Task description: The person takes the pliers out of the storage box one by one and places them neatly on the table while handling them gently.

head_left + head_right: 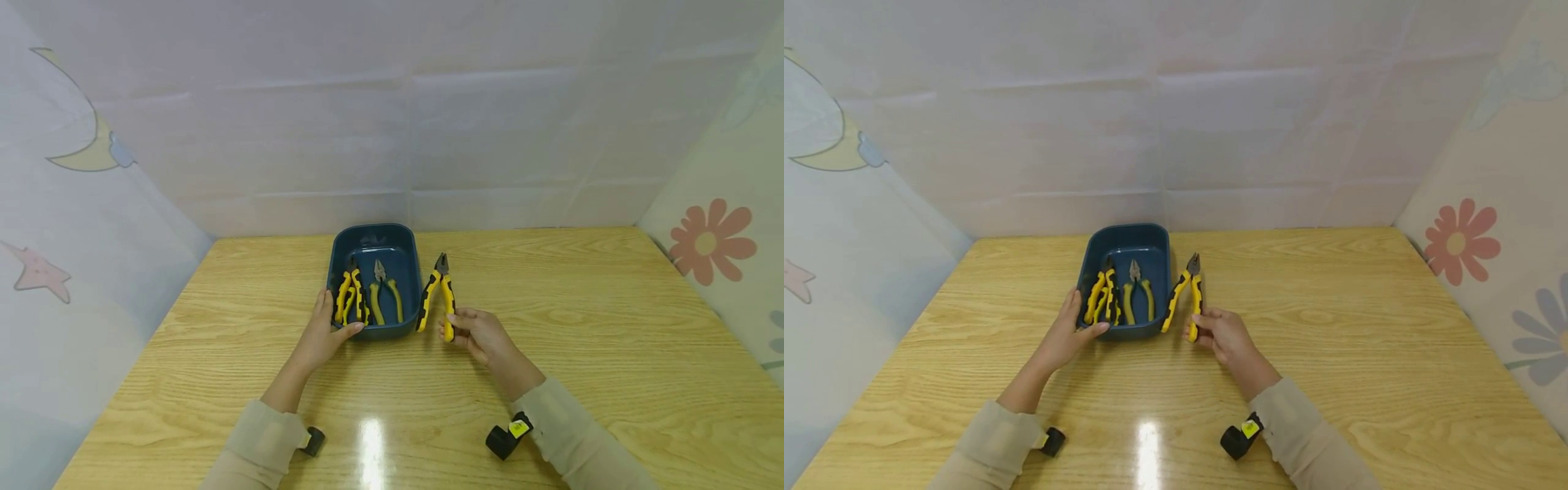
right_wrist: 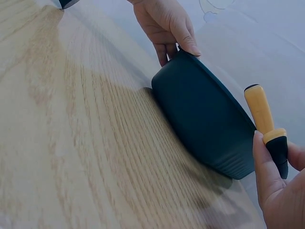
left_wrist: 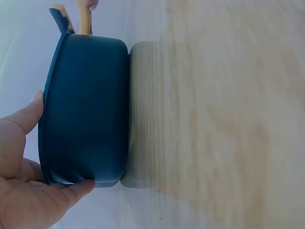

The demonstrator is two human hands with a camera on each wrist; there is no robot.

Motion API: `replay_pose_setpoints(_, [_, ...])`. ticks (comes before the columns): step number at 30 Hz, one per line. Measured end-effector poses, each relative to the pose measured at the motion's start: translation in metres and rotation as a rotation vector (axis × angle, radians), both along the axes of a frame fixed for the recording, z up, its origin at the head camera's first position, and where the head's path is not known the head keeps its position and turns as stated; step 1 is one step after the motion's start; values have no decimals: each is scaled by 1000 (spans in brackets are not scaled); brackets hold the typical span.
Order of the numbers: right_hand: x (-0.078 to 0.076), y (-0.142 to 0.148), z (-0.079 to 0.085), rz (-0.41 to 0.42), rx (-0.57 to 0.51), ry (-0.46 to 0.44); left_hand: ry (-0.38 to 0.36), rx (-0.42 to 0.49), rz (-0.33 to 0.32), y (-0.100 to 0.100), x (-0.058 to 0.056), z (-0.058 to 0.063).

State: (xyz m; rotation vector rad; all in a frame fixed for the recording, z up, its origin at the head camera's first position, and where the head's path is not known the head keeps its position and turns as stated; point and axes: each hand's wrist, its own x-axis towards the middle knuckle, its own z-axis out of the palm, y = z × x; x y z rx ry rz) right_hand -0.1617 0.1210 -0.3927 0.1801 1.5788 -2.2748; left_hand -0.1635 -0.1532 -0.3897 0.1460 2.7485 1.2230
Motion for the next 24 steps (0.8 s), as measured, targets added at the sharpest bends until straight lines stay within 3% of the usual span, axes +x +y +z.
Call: replay_pose_setpoints(24, [2,8,-12,8,25,-2,4,-9,-3,0,-1,-1])
